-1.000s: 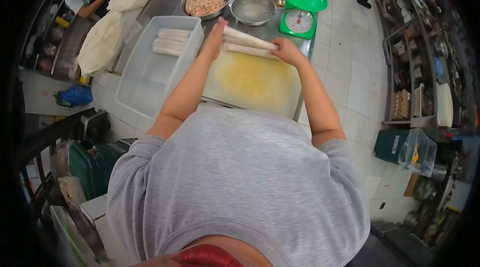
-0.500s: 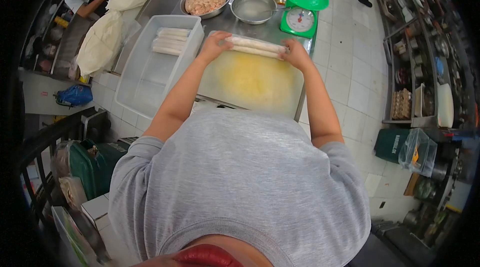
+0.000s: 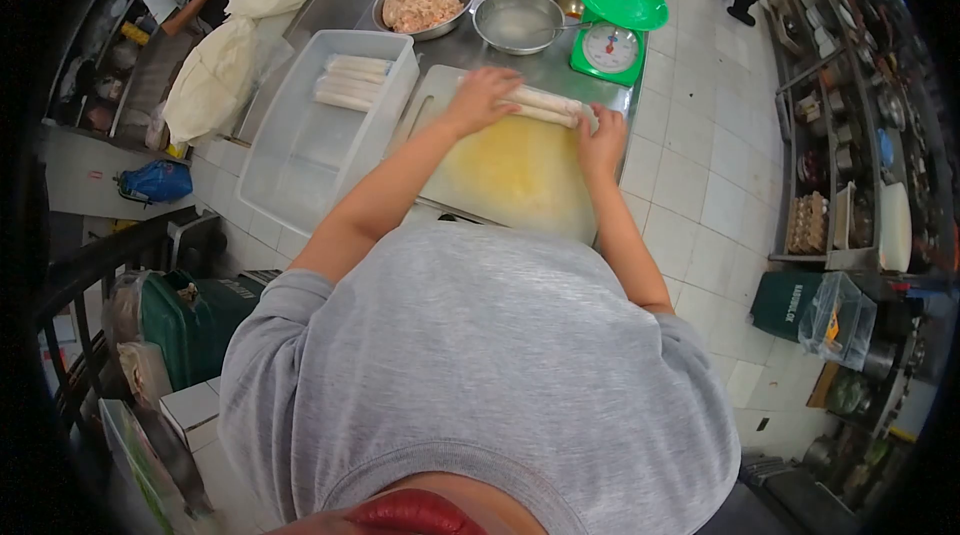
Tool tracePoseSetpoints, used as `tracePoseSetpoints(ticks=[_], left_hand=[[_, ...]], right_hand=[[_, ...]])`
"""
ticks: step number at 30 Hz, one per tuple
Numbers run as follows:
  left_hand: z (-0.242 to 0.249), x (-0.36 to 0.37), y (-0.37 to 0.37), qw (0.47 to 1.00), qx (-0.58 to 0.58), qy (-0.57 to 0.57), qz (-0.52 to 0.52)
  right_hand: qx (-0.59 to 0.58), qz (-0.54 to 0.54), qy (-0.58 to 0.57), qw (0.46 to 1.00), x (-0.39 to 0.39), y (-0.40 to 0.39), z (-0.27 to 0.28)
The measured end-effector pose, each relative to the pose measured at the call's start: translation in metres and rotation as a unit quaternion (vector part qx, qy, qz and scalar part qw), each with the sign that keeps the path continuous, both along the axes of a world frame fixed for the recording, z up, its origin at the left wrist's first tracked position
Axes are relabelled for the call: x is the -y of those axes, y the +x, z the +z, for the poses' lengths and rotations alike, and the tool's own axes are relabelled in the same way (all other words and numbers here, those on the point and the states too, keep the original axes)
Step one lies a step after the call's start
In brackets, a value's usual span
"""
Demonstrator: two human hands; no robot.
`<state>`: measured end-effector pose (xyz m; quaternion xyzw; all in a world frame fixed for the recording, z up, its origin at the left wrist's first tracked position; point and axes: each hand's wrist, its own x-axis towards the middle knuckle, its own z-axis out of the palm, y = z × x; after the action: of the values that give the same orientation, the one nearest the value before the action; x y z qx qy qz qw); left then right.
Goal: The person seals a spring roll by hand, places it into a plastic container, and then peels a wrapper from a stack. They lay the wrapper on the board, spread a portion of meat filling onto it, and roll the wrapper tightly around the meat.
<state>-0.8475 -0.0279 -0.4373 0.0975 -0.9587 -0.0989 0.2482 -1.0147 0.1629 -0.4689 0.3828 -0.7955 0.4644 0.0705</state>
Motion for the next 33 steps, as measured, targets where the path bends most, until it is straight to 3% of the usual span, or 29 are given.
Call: tracePoseSetpoints(ticks=[2, 8, 11, 12, 15, 19, 23, 25, 28, 31, 33], left_hand=[[0.0, -0.02, -0.022, 0.999, 0.009, -0.009, -0.036], [-0.003, -0.035, -0.054, 0.995, 0.102, 0.006, -0.017], [-0.005, -0.027, -0.054, 0.992, 0.111, 0.038, -0.05], [-0.003, -0.027, -0.048, 0.996, 0.077, 0.021, -0.036], [0.022, -0.015, -0.03, 1.0, -0.011, -0.021, 0.009], [0.081, 0.068, 0.029, 0.994, -0.081, -0.031, 0.069], [0.137, 0.159, 0.095, 0.96, -0.095, -0.134, 0.228], [0.157, 0.202, 0.115, 0.945, -0.13, -0.132, 0.268], [0.187, 0.26, 0.126, 0.923, -0.13, -0.129, 0.338], [0.21, 0.304, 0.115, 0.902, -0.169, -0.188, 0.349], [0.214, 0.339, 0.097, 0.9, -0.13, -0.223, 0.35]], right_hand=[[-0.042, -0.019, 0.023, 0.999, 0.002, 0.01, -0.006], [0.155, 0.008, -0.029, 0.987, 0.01, 0.009, -0.007], [-0.017, 0.058, 0.057, 0.997, 0.007, 0.006, 0.001], [0.008, 0.092, 0.092, 0.991, 0.008, 0.0, -0.002], [0.058, 0.051, 0.087, 0.993, 0.014, -0.005, -0.005], [0.032, 0.037, 0.076, 0.996, 0.007, 0.002, 0.001], [-0.008, 0.026, 0.068, 0.997, -0.005, 0.019, 0.01], [-0.005, 0.011, 0.064, 0.998, -0.013, 0.034, 0.014], [-0.015, -0.022, 0.053, 0.998, -0.025, 0.052, 0.009], [0.002, -0.046, 0.06, 0.997, -0.035, 0.069, 0.01], [0.001, -0.079, 0.064, 0.995, -0.041, 0.079, 0.015]])
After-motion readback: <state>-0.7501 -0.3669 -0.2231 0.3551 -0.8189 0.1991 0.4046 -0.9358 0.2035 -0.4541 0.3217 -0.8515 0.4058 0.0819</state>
